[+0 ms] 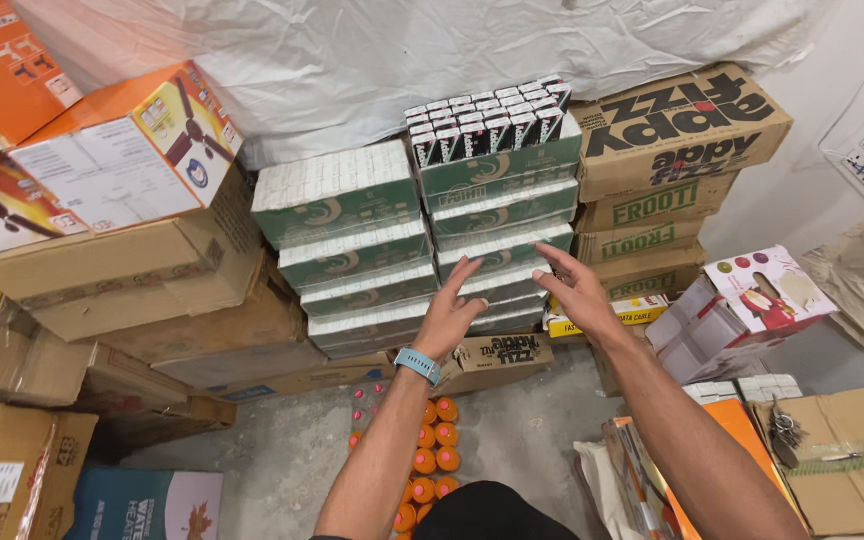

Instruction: The person repeatedly picks up small white boxes from a pile and places them onto a stack of green boxes. The person handles the boxes one at a time, moving between two locations in a cluttered storage area.

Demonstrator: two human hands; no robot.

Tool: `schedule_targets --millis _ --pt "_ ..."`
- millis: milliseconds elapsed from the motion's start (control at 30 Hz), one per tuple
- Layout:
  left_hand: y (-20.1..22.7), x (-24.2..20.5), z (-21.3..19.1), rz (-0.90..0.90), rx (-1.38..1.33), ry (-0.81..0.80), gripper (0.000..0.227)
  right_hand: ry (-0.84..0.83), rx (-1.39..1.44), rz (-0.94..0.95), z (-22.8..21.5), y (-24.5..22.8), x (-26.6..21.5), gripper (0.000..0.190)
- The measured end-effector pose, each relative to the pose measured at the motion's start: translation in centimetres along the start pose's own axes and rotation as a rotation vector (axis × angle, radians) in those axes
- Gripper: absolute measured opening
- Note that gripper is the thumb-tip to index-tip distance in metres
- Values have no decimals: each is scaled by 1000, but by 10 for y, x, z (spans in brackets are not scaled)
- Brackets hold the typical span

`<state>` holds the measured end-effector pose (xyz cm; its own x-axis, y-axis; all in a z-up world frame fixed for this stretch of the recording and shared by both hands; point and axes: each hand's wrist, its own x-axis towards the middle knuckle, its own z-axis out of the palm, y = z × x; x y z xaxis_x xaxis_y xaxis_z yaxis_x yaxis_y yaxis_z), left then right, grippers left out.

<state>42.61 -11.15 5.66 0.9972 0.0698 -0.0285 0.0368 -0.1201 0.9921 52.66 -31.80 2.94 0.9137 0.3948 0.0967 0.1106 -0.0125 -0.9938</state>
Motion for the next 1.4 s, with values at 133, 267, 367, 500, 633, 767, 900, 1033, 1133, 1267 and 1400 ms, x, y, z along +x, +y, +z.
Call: schedule_targets --millis 133,267,367,500,633,767,900,1033,1133,1267,1400 --pt "-15 -49 12 29 -19 56 72 -74 38 -41 1 3 -38 52" --pt "-13 -104 28 45 7 120 67 -187 35 -63 -1 -1 -83 53" --pt "-19 -151 41 20 36 186 59 -238 30 -39 3 -1 -125 56" --pt "-24 -216 44 2 79 302 52 -354 31 -65 24 3 -162 58" --pt "-26 -282 34 2 86 405 51 -429 55 -75 60 -7 -197 55" --pt "-29 -352 5 -1 78 479 57 -502 68 -78 111 -14 -229 53" --pt "-40 -427 -29 -37 107 582 67 -586 68 -61 175 -14 -262 54" --pt "-51 -507 -70 -59 105 667 67 -641 77 -63 252 -31 -302 51" --pt "-69 -576 -106 -75 92 737 66 -646 111 -80 316 -35 -343 51" --pt "-86 -654 -163 -86 76 823 64 -722 149 -97 415 -24 -379 53" --pt "-100 -717 -220 -52 81 868 62 -760 211 -95 511 -3 -410 52"
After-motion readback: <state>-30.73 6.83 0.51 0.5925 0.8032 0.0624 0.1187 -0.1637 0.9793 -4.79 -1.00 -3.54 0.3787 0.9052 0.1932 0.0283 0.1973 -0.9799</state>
